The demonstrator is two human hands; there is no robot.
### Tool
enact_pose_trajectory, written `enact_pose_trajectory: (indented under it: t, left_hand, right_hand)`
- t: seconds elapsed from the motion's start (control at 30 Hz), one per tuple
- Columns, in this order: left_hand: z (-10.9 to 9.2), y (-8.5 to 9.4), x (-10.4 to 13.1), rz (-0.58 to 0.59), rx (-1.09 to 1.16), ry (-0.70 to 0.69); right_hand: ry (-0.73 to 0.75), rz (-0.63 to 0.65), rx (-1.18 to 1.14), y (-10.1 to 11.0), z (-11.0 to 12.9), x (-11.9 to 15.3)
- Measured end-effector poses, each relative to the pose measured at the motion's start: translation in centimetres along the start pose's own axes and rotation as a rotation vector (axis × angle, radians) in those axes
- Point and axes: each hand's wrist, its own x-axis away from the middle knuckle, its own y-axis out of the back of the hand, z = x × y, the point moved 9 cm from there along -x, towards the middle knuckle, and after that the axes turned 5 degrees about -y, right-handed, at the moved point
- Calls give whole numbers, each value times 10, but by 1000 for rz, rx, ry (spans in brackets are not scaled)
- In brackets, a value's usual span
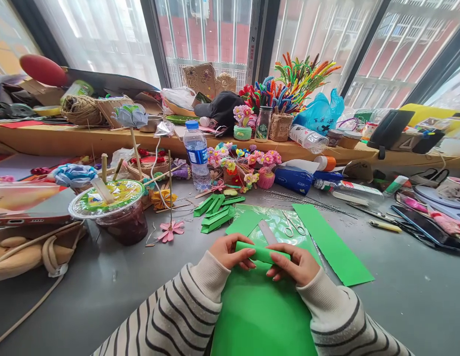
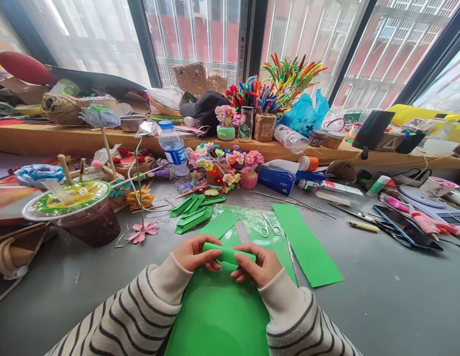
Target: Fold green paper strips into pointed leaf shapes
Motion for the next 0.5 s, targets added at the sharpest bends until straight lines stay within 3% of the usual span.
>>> enact_pose_trajectory:
  t: [0.5]
  left_hand:
    - [4, -3, 1, 28, 9, 47]
  right_hand:
    - [-60, -14, -35, 1, -7, -2]
